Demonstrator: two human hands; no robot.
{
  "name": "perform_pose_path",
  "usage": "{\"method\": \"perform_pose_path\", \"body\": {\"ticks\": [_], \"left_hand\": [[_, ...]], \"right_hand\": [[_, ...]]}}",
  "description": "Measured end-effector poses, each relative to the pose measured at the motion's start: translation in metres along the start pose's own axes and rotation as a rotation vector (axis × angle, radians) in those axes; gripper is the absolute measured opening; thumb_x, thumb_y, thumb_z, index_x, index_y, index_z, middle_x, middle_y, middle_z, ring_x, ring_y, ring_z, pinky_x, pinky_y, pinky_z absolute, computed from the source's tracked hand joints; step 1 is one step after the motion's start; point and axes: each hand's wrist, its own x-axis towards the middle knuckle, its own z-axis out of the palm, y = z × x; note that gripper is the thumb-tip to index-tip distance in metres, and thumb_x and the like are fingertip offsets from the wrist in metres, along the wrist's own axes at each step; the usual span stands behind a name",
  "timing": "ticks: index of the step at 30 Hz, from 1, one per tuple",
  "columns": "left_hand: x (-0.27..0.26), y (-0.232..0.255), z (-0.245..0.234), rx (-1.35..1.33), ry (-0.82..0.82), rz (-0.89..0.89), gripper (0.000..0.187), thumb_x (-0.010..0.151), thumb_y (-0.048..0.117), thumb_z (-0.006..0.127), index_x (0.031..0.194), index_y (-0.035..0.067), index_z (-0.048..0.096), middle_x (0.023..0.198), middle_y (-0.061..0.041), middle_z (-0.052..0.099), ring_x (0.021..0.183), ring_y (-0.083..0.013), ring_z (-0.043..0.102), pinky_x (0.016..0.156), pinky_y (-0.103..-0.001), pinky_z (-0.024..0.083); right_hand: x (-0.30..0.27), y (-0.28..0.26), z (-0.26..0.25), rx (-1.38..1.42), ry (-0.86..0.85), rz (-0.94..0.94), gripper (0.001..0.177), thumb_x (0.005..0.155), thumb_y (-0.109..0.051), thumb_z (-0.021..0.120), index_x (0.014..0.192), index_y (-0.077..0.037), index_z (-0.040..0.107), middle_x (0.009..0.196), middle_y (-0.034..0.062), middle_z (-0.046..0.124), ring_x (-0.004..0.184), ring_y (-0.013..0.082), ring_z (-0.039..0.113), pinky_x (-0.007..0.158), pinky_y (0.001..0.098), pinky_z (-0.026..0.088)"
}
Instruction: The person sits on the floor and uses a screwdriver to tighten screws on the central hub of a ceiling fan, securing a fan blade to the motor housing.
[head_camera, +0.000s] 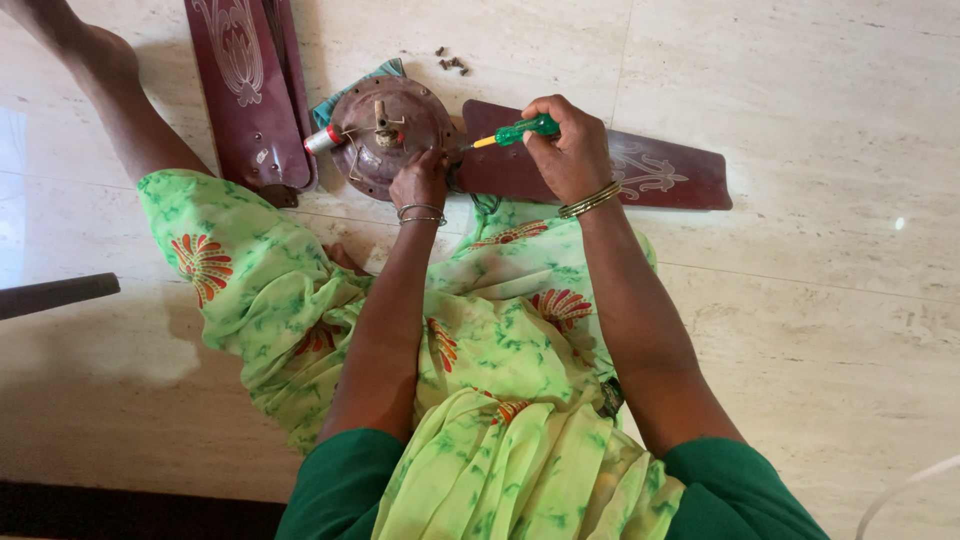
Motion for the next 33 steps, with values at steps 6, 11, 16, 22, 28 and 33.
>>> {"method": "perform_pose_path", "body": {"ticks": [6, 11, 16, 22, 28, 33], "left_hand": [[-0.002, 0.000, 0.002, 0.010, 0.011, 0.002, 0.014, 0.090, 0.029, 0.070, 0.102, 0.027, 0.076, 0.097, -0.003, 0.073, 0.087, -0.0330, 0.071, 0.071, -0.049, 0.056], [0.003, -0.001, 0.006, 0.042, 0.009, 0.027, 0.013, 0.089, 0.030, 0.070, 0.100, 0.027, 0.076, 0.098, -0.004, 0.074, 0.088, -0.0329, 0.072, 0.071, -0.049, 0.056], [0.005, -0.003, 0.009, 0.091, -0.054, 0.035, 0.013, 0.092, 0.030, 0.068, 0.101, 0.026, 0.076, 0.101, -0.005, 0.074, 0.089, -0.0337, 0.072, 0.072, -0.048, 0.056], [0.009, -0.003, 0.014, 0.130, -0.111, 0.023, 0.014, 0.092, 0.030, 0.066, 0.100, 0.024, 0.076, 0.102, -0.006, 0.074, 0.092, -0.0329, 0.072, 0.074, -0.048, 0.056], [0.012, 0.002, 0.015, 0.126, -0.109, 0.001, 0.015, 0.091, 0.031, 0.065, 0.099, 0.024, 0.076, 0.102, -0.007, 0.074, 0.090, -0.0343, 0.072, 0.074, -0.050, 0.056], [0.012, 0.004, 0.014, 0.149, -0.081, 0.006, 0.016, 0.091, 0.033, 0.067, 0.095, 0.019, 0.074, 0.098, -0.009, 0.075, 0.089, -0.0361, 0.072, 0.071, -0.051, 0.055]], "right_hand": [[-0.001, 0.004, 0.000, 0.023, -0.014, 0.027, 0.022, 0.090, -0.004, 0.074, 0.111, -0.007, 0.069, 0.090, 0.0055, 0.073, 0.078, 0.0130, 0.069, 0.068, 0.0285, 0.056], [-0.002, 0.008, 0.001, 0.012, -0.013, 0.011, 0.022, 0.090, -0.003, 0.074, 0.111, -0.006, 0.070, 0.090, 0.0062, 0.073, 0.078, 0.0130, 0.069, 0.068, 0.0288, 0.056], [-0.002, 0.008, 0.002, -0.003, -0.021, 0.023, 0.022, 0.089, -0.004, 0.074, 0.111, -0.007, 0.070, 0.089, 0.0059, 0.073, 0.076, 0.0133, 0.069, 0.067, 0.0290, 0.057], [-0.003, 0.010, -0.001, 0.000, -0.007, 0.007, 0.023, 0.089, -0.005, 0.075, 0.111, -0.007, 0.070, 0.090, 0.0058, 0.073, 0.078, 0.0135, 0.069, 0.068, 0.0291, 0.057], [-0.001, 0.009, 0.002, 0.027, -0.021, 0.015, 0.022, 0.090, -0.005, 0.074, 0.112, -0.007, 0.069, 0.090, 0.0062, 0.072, 0.077, 0.0139, 0.068, 0.068, 0.0289, 0.057], [0.002, 0.005, 0.011, 0.024, -0.043, -0.020, 0.021, 0.091, -0.004, 0.073, 0.111, -0.006, 0.069, 0.093, 0.0066, 0.073, 0.078, 0.0138, 0.070, 0.067, 0.0286, 0.058]]}}
